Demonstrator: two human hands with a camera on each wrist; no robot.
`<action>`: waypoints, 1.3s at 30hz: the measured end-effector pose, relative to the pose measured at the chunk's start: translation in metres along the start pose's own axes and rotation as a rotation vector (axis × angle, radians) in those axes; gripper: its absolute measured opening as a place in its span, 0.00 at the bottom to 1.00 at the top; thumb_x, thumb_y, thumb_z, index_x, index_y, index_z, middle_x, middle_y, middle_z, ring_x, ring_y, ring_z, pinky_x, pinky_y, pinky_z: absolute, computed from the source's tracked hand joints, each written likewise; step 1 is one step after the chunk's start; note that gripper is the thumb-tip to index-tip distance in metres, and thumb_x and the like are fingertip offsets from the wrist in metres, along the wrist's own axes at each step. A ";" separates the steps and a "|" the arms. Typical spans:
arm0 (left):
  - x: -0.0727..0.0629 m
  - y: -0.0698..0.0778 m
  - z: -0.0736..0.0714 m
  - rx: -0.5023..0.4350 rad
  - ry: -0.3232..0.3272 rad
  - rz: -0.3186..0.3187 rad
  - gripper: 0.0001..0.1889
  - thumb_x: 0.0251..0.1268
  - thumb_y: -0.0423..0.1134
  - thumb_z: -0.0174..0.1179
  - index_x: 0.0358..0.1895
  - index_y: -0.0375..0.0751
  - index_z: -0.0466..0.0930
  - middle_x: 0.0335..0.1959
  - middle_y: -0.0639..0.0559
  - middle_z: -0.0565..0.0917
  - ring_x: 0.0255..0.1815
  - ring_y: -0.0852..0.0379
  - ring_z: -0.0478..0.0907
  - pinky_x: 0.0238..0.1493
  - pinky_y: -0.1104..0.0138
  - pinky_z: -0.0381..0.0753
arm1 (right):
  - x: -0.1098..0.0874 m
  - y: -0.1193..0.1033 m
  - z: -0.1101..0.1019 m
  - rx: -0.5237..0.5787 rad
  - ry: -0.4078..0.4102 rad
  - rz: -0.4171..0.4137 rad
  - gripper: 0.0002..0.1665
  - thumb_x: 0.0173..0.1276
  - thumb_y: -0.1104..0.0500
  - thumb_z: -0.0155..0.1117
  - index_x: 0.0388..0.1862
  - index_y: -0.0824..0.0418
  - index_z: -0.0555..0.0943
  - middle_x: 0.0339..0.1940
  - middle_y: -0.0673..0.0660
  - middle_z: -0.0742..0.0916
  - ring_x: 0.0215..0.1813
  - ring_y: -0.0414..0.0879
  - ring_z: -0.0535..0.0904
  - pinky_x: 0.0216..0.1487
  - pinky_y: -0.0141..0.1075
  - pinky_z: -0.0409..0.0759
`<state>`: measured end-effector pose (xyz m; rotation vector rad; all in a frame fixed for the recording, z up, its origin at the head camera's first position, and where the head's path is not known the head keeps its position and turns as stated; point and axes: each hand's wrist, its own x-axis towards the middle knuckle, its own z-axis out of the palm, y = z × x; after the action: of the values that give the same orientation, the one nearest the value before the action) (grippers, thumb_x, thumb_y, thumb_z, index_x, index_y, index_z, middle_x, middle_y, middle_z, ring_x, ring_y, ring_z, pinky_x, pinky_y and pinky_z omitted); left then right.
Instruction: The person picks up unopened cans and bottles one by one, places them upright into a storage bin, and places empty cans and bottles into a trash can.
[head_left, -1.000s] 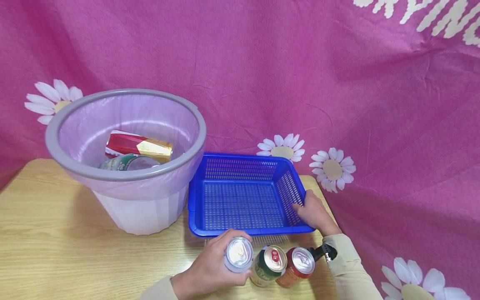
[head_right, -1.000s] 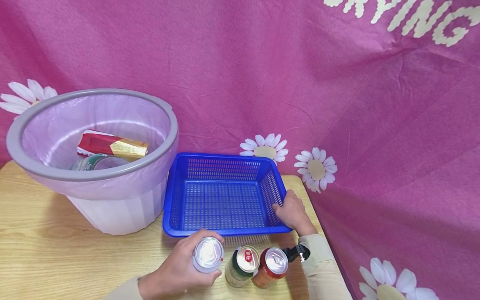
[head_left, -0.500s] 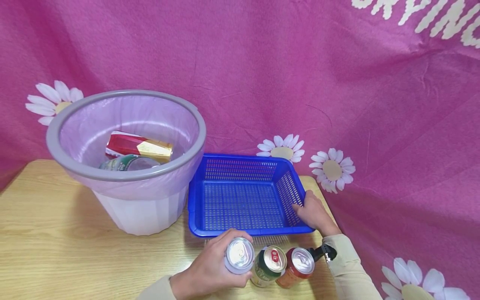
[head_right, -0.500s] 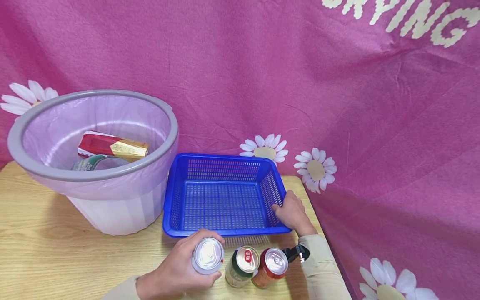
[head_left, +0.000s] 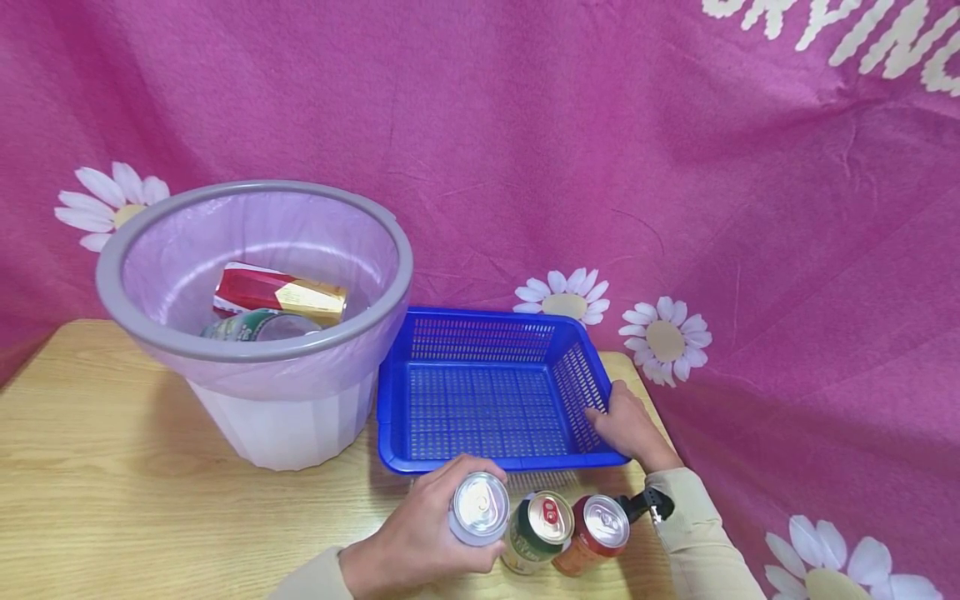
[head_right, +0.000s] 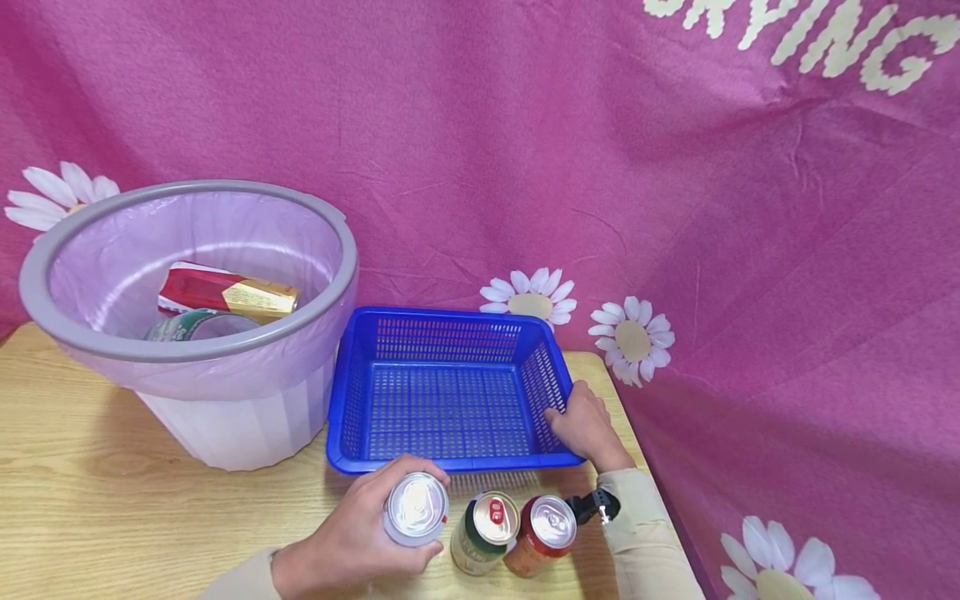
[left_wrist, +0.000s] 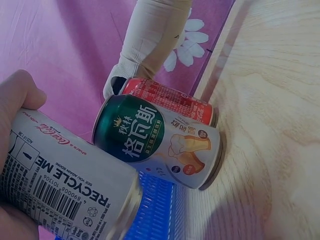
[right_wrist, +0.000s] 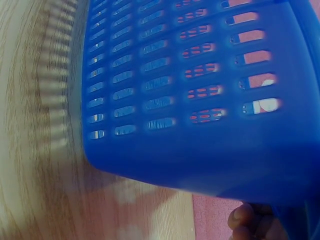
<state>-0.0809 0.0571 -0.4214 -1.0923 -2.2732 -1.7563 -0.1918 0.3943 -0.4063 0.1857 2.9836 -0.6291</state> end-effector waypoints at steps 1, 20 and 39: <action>0.000 0.000 0.000 -0.005 -0.004 -0.004 0.34 0.45 0.38 0.79 0.60 0.54 0.76 0.50 0.61 0.84 0.51 0.67 0.81 0.55 0.69 0.85 | 0.000 0.000 0.000 0.000 0.000 0.001 0.32 0.73 0.54 0.59 0.62 0.77 0.64 0.49 0.74 0.82 0.48 0.63 0.84 0.55 0.60 0.86; 0.009 0.006 -0.007 0.042 0.029 0.075 0.36 0.41 0.37 0.80 0.59 0.53 0.76 0.50 0.60 0.85 0.50 0.66 0.82 0.54 0.68 0.86 | -0.001 0.000 0.000 0.016 -0.007 0.018 0.32 0.73 0.54 0.60 0.63 0.75 0.64 0.50 0.73 0.82 0.48 0.62 0.84 0.53 0.58 0.87; 0.015 0.014 -0.014 0.039 0.043 0.088 0.35 0.40 0.38 0.80 0.58 0.52 0.77 0.49 0.60 0.86 0.51 0.65 0.83 0.54 0.68 0.87 | -0.003 -0.001 0.000 0.021 -0.019 0.027 0.33 0.74 0.54 0.59 0.65 0.76 0.62 0.53 0.74 0.81 0.52 0.64 0.83 0.58 0.61 0.85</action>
<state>-0.0897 0.0538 -0.3984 -1.1180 -2.1890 -1.6792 -0.1889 0.3932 -0.4055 0.2198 2.9524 -0.6559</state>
